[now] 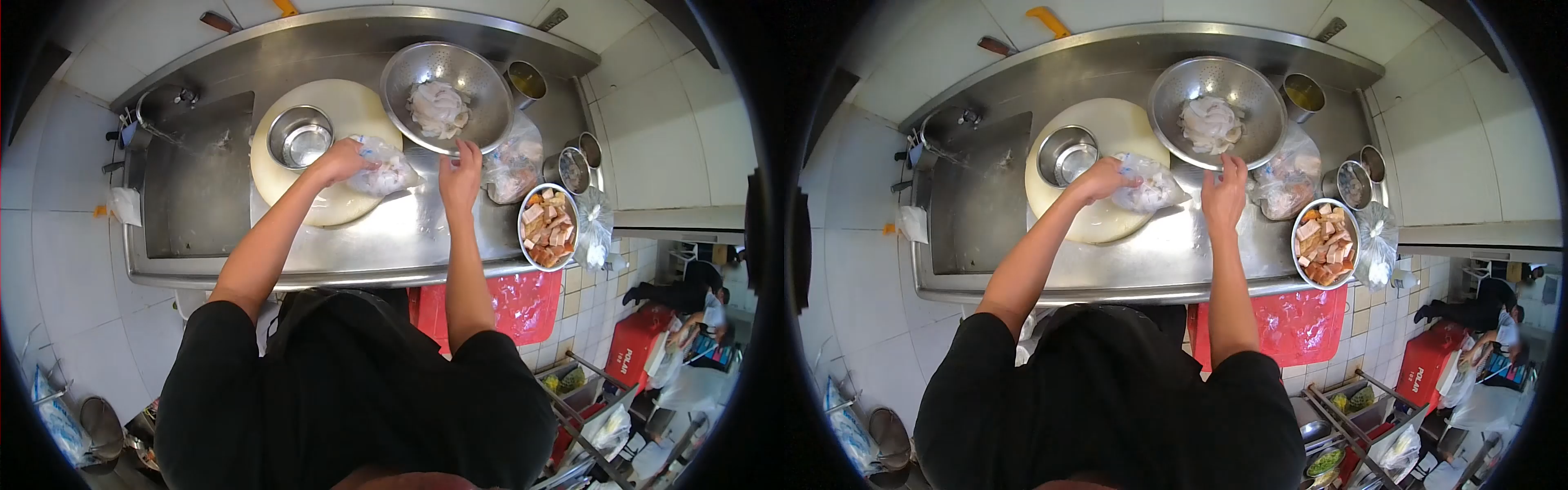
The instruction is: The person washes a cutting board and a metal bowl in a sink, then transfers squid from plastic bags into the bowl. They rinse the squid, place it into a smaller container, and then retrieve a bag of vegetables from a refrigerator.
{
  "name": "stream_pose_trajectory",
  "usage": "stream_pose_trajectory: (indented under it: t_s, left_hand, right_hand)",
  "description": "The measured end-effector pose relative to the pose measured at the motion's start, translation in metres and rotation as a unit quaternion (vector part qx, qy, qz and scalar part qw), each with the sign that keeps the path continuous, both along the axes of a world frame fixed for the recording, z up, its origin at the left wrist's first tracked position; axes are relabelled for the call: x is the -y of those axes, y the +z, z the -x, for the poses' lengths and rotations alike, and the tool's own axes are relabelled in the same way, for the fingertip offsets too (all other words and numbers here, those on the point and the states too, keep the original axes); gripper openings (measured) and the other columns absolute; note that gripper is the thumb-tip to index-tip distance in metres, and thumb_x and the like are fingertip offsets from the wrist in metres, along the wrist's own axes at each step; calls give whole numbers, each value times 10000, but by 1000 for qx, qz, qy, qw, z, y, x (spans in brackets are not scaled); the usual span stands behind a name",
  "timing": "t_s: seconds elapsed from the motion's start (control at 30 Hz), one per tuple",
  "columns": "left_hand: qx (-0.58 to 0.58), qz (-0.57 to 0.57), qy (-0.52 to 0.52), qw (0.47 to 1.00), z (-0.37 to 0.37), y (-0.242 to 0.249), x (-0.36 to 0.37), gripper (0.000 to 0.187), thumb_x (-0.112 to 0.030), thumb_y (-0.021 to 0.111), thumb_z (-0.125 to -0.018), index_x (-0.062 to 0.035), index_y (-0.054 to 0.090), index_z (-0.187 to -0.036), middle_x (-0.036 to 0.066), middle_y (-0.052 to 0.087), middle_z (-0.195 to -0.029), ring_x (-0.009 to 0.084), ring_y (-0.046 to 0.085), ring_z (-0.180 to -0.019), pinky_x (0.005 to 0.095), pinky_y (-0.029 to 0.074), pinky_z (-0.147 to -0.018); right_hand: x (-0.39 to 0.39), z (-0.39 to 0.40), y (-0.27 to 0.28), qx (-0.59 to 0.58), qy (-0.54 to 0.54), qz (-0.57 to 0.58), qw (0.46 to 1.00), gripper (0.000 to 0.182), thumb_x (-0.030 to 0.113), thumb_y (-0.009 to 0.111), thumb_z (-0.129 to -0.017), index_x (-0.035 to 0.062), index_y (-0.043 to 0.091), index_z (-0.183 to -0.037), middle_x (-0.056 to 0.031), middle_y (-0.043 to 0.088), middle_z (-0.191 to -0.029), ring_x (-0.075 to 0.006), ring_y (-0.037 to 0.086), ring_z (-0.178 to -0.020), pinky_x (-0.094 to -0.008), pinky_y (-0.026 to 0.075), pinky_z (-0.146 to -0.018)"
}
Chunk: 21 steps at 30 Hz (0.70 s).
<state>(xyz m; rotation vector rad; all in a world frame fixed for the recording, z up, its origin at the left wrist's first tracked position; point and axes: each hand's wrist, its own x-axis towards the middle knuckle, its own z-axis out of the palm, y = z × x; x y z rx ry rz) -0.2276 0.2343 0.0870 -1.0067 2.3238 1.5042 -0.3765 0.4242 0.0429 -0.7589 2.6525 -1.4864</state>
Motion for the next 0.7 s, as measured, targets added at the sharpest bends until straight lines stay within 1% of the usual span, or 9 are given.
stream_pose_trajectory:
  t_s: [0.03, 0.1, 0.17, 0.23, 0.33, 0.43, 0.47, 0.63, 0.7]
  left_hand:
    - [-17, -88, 33, 995, 0, 13, -5, 437, -268, 764, -774, 38, 655, -1067, 138, 679, -1018, 221, 635, -946, 340, 480, -865]
    - [-90, -172, 101, 976, -4, -14, -6, 383, -225, 746, -797, 14, 650, -1080, 105, 678, -1014, 197, 628, -936, 337, 478, -858]
    - [-135, -209, 139, 958, -6, -26, -8, 345, -191, 730, -811, -9, 645, -1091, 84, 679, -1010, 183, 626, -927, 335, 478, -851]
    - [-153, -201, 152, 955, -9, -21, -13, 323, -166, 715, -815, -30, 638, -1097, 72, 681, -1007, 176, 630, -919, 333, 480, -844]
    - [-173, -179, 148, 957, -8, -32, -15, 282, -131, 717, -773, -12, 665, -1023, 114, 690, -984, 207, 649, -888, 334, 491, -817]
    - [-13, 141, 51, 989, 6, -11, -29, 304, -110, 681, -730, -9, 688, -1017, 224, 661, -1067, 322, 659, -929, 380, 502, -821]
    - [-12, 180, 56, 982, 7, -11, -32, 298, -96, 671, -719, -11, 692, -1004, 235, 652, -1054, 346, 648, -935, 391, 501, -820]
    - [-76, 335, 32, 939, 7, -26, -20, 290, -30, 608, -702, -14, 695, -979, 234, 641, -971, 401, 618, -942, 440, 493, -820]
    - [-93, 338, 25, 936, 6, -10, -13, 279, -16, 595, -698, -5, 689, -960, 236, 631, -940, 401, 615, -939, 452, 491, -820]
  right_hand:
    - [-1, -6, -8, 41, 26, 27, 998, 387, 165, 706, -797, 27, 616, -1147, -155, 554, -1223, -292, 599, -1001, -376, 490, -850]
    - [-4, -17, -31, 123, 73, 83, 986, 352, 173, 713, -805, 14, 636, -1109, -156, 591, -1162, -268, 597, -1001, -356, 488, -842]
    - [7, -36, -43, 233, 113, 129, 957, 309, 189, 725, -806, -2, 658, -1040, -154, 621, -1093, -265, 589, -1009, -353, 475, -851]
    - [19, -43, -52, 136, 147, 157, 967, 351, 227, 746, -788, 14, 658, -1053, -142, 616, -1105, -275, 584, -1012, -361, 464, -859]
    - [29, -50, -31, 148, 140, 77, 976, 348, 229, 768, -731, 31, 658, -995, -143, 615, -1067, -306, 580, -1003, -373, 457, -862]
    - [40, -52, -31, 99, 107, -14, 989, 317, 209, 771, -672, 39, 645, -909, -157, 605, -1026, -336, 577, -985, -388, 466, -842]
    - [42, -53, -14, 100, 89, -37, 990, 251, 152, 731, -652, 31, 622, -843, -173, 602, -988, -363, 578, -946, -410, 474, -820]
    - [27, -24, -15, 147, 130, -45, 980, 225, 101, 645, -688, 37, 659, -904, -191, 641, -954, -349, 626, -880, -383, 494, -784]
    - [16, -10, -16, 201, 147, -68, 966, 242, 104, 639, -700, 34, 676, -928, -201, 662, -937, -340, 645, -865, -370, 500, -779]
